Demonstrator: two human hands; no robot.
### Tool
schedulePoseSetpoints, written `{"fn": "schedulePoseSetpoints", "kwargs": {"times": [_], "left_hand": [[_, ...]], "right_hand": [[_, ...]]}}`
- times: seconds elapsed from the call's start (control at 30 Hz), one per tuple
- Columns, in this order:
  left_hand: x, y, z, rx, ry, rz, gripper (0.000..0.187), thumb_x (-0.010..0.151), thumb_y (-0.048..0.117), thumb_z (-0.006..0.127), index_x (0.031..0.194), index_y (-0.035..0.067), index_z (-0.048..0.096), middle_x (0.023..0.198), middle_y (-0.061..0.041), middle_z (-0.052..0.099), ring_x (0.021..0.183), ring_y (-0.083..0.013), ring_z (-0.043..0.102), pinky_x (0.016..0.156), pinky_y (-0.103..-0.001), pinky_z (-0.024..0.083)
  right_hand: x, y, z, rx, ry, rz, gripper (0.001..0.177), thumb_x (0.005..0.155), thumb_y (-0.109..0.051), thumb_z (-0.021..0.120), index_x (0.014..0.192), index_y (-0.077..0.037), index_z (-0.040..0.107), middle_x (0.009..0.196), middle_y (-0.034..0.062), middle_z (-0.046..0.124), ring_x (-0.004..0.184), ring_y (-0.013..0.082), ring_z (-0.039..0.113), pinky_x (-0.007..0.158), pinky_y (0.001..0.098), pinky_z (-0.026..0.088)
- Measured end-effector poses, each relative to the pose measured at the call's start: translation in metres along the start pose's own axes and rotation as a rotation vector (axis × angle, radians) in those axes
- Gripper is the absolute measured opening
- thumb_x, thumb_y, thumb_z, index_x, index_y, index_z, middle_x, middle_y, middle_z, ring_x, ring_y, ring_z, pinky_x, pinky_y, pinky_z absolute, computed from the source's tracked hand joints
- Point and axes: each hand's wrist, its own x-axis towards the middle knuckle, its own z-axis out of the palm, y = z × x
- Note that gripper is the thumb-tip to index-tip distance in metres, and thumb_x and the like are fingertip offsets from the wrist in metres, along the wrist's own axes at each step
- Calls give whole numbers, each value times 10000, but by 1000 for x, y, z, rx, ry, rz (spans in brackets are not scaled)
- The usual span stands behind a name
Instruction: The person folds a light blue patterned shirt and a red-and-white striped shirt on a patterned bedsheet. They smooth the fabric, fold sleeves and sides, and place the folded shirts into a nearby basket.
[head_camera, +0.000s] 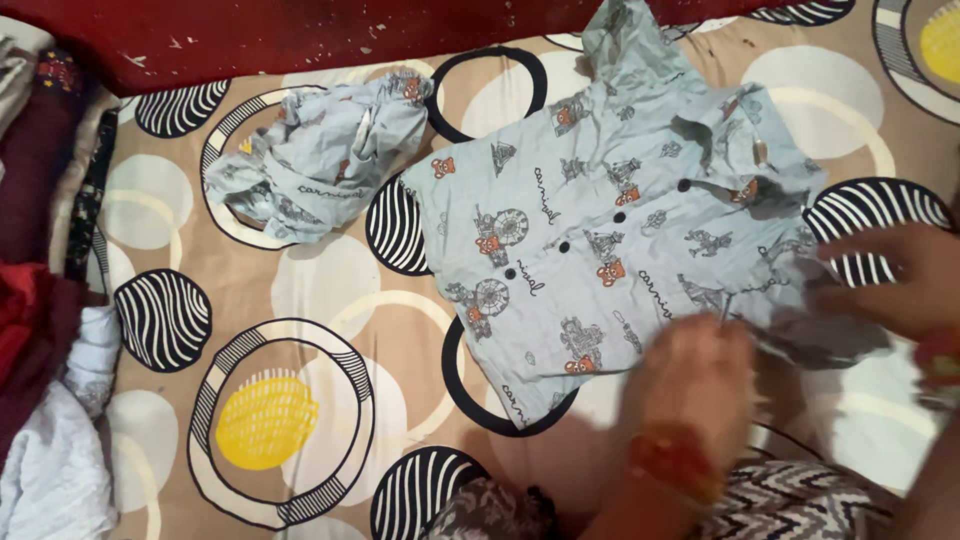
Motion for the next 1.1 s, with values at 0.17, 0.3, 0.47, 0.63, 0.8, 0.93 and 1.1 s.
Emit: {"fn": "schedulePoseSetpoints", "kwargs": {"times": [0.17,0.3,0.47,0.63,0.8,0.93,1.1], "left_hand": [[-23,-57,-24,406,304,-32,260,918,164,615,1157,66,637,1127,-114,625,979,-275,573,906,-470,460],[-32,-86,-44,471,51,-60,94,885,160,613,972,125,626,970,-86,630,926,-282,595,822,-435,477],[-53,-101,-56,344,-291,-179,98,858,163,612,939,133,657,940,-96,667,929,-291,643,814,-429,505],[-43,-141,-73,176,-466,-143,171,878,108,568,992,122,694,994,-129,692,952,-336,661,834,-459,517],[4,-212,-120,145,-34,-246,261,898,54,524,1045,112,731,1048,-162,717,976,-380,679,853,-489,529],[63,-240,-141,287,261,-140,534,651,140,754,1177,80,685,1133,-150,705,1101,-383,646,916,-545,460],[96,-252,-169,421,-339,-457,338,738,192,813,1066,261,763,1038,-52,711,1087,-267,654,993,-549,383]], "right_hand": [[4,-102,13,294,-363,-35,580,761,-442,816,1273,-181,740,1227,53,746,1126,228,720,989,381,556],[8,-140,22,20,-321,-146,722,740,-536,825,1321,-151,639,1224,110,744,1166,263,701,1007,368,534],[0,-171,18,-184,-452,49,602,740,-596,750,1095,-113,807,1063,159,772,997,326,747,939,409,556],[-10,-175,-5,13,-204,149,421,771,-487,746,981,-132,829,909,146,788,782,301,764,791,423,620],[19,-168,17,135,554,-127,425,900,-421,792,1141,-71,781,1146,255,682,777,318,711,826,410,569],[70,-174,52,338,639,-283,575,856,-307,830,1291,30,661,1295,260,644,1001,298,658,812,412,553],[117,-168,35,323,247,-6,669,837,-279,974,1265,85,612,1147,242,671,1018,276,646,819,369,495]]}}
